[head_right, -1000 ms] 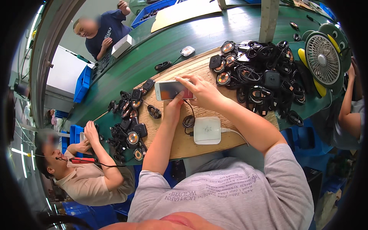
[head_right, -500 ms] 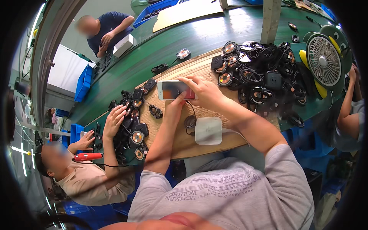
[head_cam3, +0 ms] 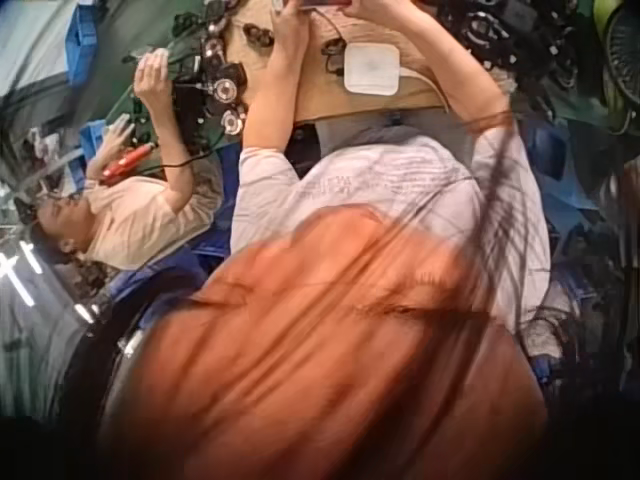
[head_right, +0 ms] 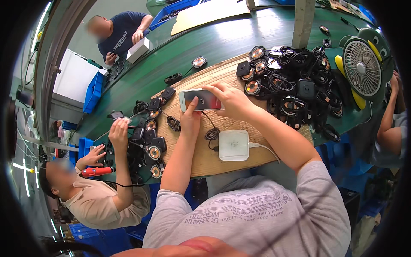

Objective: Assemble and inspect electronic device components on a factory assembly line.

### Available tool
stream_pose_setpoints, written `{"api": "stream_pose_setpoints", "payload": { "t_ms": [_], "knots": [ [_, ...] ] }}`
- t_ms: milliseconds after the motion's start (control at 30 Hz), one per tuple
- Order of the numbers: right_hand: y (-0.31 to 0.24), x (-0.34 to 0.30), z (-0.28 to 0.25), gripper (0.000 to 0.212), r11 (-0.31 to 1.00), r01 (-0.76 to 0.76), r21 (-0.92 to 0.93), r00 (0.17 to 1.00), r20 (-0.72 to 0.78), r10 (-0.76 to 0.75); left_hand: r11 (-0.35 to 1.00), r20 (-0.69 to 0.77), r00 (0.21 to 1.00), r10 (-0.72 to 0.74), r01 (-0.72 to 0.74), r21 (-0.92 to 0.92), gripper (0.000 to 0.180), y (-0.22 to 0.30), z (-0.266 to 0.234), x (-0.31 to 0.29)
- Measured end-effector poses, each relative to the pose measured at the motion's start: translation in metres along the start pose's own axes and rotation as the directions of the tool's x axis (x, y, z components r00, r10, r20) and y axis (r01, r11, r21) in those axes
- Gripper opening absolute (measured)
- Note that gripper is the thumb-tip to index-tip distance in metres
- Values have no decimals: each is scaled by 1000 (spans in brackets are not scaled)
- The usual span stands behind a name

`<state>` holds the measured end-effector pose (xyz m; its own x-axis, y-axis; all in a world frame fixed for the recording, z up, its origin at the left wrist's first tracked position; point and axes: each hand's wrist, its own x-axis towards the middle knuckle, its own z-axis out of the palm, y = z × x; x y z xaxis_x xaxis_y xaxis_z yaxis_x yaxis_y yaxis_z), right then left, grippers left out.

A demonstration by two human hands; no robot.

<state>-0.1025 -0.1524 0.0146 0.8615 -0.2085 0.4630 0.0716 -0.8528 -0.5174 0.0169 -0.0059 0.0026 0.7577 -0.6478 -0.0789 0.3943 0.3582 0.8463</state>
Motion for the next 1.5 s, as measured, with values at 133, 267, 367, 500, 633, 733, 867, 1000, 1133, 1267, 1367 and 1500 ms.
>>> {"api": "stream_pose_setpoints", "payload": {
  "t_ms": [133, 267, 367, 500, 633, 733, 867, 1000, 1133, 1267, 1367, 1500],
  "knots": [
    [0, 10, -7, 76, 973, -2, 233, 986, -163, 41, 1000, 20, 1000, 8, -8, -4, 22, 1, -4, 0],
    [11, 43, -18, 66, 921, -146, 360, 970, -130, 205, 999, 32, 999, 17, -15, -49, 21, 1, 2, 4],
    [24, 90, -18, 56, 886, -340, 316, 939, 57, 340, 996, 25, 999, 20, -18, -86, 21, 0, -4, 8],
    [70, 163, 23, 50, 982, -180, -59, 954, 233, 189, 941, 225, 967, -116, 180, -287, 22, -2, -19, 17],
    [118, 202, 70, 57, 933, 146, -328, 969, 238, -68, 894, 299, 929, -218, 313, -321, 31, -5, -5, 16],
    [105, 220, 90, 58, 888, 243, -390, 950, 281, -136, 902, 331, 912, -243, 337, -268, 34, -4, -8, 17],
    [78, 220, 94, 61, 852, 71, -519, 913, 378, 154, 892, 383, 872, -304, 401, -206, 35, -11, -8, 10],
    [47, 213, 45, 64, 808, 72, -585, 967, 238, 86, 918, 376, 901, -215, 318, -238, 34, -16, -16, 20],
    [6, 158, -55, 62, 844, -87, -529, 925, 272, 265, 903, 343, 920, -189, 300, -307, 32, -11, -11, 19],
    [-1, 88, -95, 61, 780, -179, -599, 901, 218, 374, 908, 320, 926, -202, 299, -293, 31, -14, -7, 23],
    [-15, 42, -75, 46, 903, -241, -355, 950, 105, 295, 953, 278, 950, -140, 205, -222, 28, -12, -7, 18],
    [-13, -4, -26, 34, 892, -426, 151, 848, 410, 336, 998, 224, 973, -54, 50, 24, 25, -7, -6, 13]
  ]
}}
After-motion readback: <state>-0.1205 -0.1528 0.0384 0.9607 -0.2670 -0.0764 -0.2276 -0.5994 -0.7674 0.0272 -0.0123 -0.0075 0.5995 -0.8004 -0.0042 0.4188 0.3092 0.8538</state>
